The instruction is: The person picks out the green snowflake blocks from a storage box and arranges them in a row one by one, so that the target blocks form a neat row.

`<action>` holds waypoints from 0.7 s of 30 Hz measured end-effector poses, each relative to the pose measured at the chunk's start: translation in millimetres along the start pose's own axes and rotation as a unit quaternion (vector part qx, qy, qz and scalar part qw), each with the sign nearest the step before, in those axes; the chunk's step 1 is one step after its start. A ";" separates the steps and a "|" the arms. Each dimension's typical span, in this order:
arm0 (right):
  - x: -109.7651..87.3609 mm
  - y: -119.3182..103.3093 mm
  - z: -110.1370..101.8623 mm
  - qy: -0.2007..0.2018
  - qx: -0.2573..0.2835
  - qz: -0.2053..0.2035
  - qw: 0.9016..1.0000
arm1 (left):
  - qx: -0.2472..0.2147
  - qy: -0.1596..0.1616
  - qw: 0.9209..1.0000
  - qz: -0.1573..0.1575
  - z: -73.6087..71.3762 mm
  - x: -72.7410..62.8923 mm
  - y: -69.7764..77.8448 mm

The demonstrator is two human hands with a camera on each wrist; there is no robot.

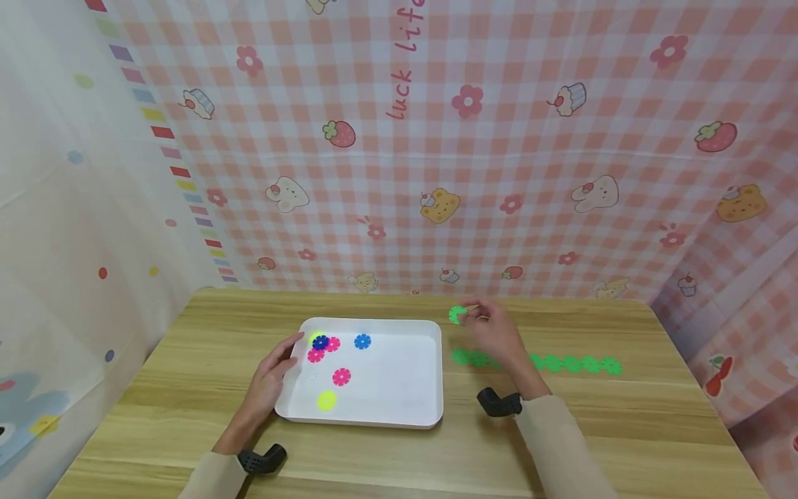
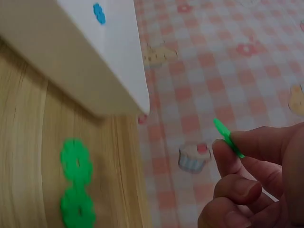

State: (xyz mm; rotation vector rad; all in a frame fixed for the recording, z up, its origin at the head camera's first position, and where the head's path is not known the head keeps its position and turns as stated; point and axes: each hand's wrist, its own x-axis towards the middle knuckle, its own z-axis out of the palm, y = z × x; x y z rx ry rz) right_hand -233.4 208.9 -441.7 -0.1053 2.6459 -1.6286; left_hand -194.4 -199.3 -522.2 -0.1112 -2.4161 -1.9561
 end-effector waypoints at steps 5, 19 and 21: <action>-10.1 17.6 -34.3 0.022 -0.009 0.004 1.000 | 0.000 0.000 1.000 -0.004 -0.9 -0.4 0.6; -52.2 79.7 -124.1 0.125 -0.085 0.068 0.986 | -0.013 -0.005 1.000 -0.002 -1.1 -0.4 0.5; -59.2 87.9 -136.0 0.128 -0.096 0.080 0.984 | -0.013 -0.007 1.000 -0.004 -1.3 -0.5 0.6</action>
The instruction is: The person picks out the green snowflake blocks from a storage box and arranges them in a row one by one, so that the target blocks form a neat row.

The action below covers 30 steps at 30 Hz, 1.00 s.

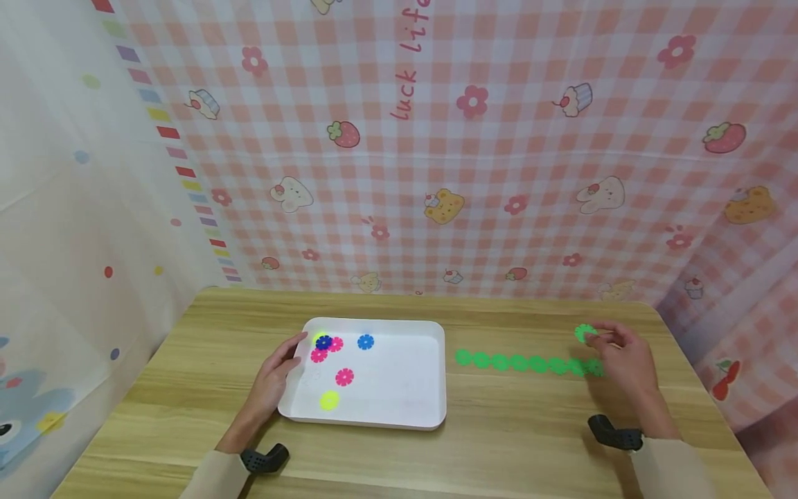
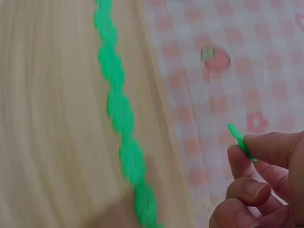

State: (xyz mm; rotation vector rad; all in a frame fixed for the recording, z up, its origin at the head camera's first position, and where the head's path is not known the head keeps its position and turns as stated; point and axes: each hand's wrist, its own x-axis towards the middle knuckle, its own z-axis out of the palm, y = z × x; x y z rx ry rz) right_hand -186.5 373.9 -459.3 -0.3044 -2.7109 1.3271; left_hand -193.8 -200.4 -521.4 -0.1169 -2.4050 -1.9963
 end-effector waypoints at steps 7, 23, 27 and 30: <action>-4.1 35.7 -27.7 0.033 0.004 0.040 0.999 | 0.003 0.000 1.000 0.001 0.3 0.1 0.1; 2.8 83.9 -31.7 0.124 -0.010 0.159 0.979 | 0.004 -0.001 1.000 0.001 2.4 -1.2 1.0; 2.0 88.0 -30.4 0.123 -0.020 0.140 0.982 | 0.007 0.000 1.000 0.000 1.7 -1.5 1.4; 1.7 90.0 -29.2 0.122 -0.015 0.129 0.984 | 0.007 0.002 1.000 0.001 1.2 -1.4 1.2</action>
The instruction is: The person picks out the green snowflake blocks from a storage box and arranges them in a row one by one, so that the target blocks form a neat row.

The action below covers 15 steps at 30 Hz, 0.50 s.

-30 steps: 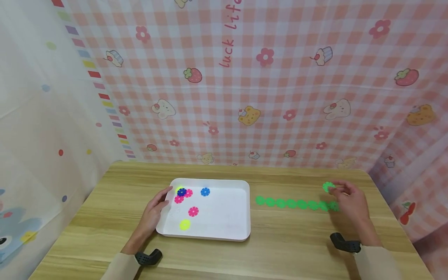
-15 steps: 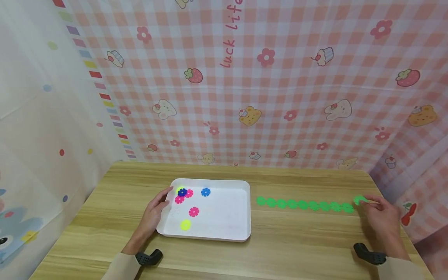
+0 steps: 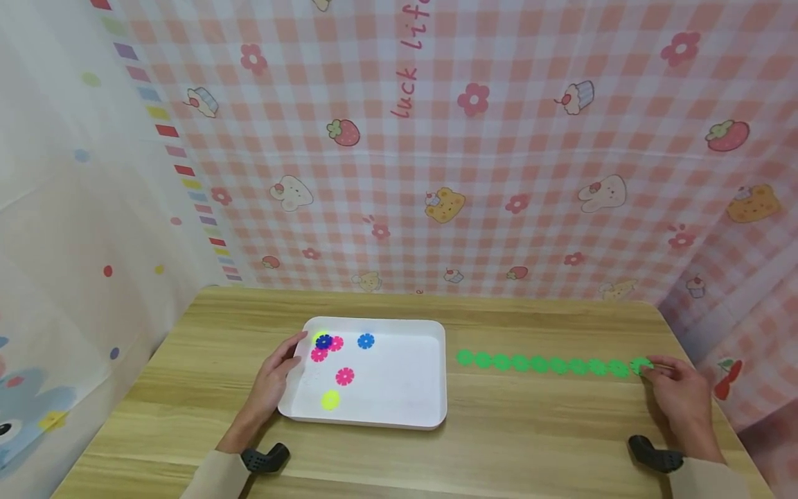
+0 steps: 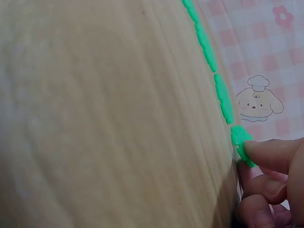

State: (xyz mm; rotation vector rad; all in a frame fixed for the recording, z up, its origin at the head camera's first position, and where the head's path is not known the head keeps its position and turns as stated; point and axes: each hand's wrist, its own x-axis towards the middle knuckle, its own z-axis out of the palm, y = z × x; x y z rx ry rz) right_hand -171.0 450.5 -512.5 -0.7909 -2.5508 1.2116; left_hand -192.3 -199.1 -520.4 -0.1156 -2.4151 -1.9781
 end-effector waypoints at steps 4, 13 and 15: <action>0.1 -0.4 1.0 0.001 0.006 0.004 1.000 | 0.000 0.000 1.000 0.000 -0.2 0.9 -0.8; -2.3 -2.8 1.3 0.004 0.018 0.010 1.000 | 0.010 0.002 1.000 -0.004 -0.3 1.5 -2.1; -3.4 -4.6 0.8 0.004 0.013 0.011 1.000 | 0.008 0.000 1.000 0.000 -0.7 1.1 -1.9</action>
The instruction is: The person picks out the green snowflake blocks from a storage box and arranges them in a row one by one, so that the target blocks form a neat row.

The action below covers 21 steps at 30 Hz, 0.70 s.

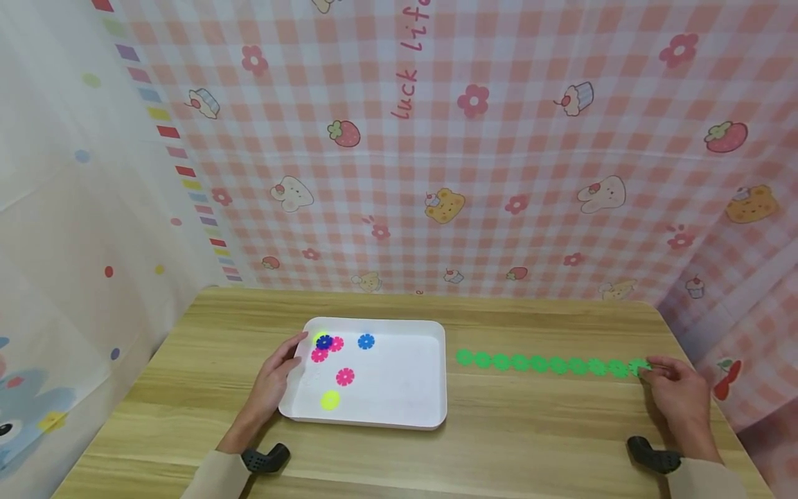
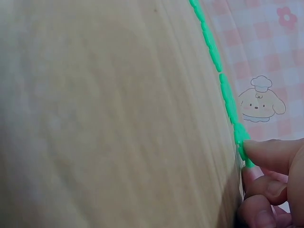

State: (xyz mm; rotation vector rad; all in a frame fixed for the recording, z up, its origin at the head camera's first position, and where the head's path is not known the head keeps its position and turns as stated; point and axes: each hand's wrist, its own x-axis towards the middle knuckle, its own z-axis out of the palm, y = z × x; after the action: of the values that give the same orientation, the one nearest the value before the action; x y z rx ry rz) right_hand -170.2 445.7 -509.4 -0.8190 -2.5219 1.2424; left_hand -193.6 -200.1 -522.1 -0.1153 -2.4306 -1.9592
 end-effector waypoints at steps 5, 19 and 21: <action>-2.0 -1.4 -0.9 -0.004 -0.007 -0.008 1.000 | -0.007 -0.005 1.000 0.001 -0.9 -0.6 0.5; -2.6 2.4 2.6 -0.009 -0.001 -0.031 0.999 | -0.025 -0.016 0.999 -0.013 -4.8 2.0 0.8; -4.6 0.2 2.2 -0.007 -0.001 -0.035 0.999 | -0.028 -0.020 0.999 -0.018 -5.1 2.6 1.9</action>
State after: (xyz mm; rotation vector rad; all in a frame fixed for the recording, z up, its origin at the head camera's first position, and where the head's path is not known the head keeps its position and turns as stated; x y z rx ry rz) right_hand -167.2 441.8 -510.7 -0.7188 -2.5411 1.2271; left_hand -196.2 -204.6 -518.9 -0.1132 -2.4194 -2.0620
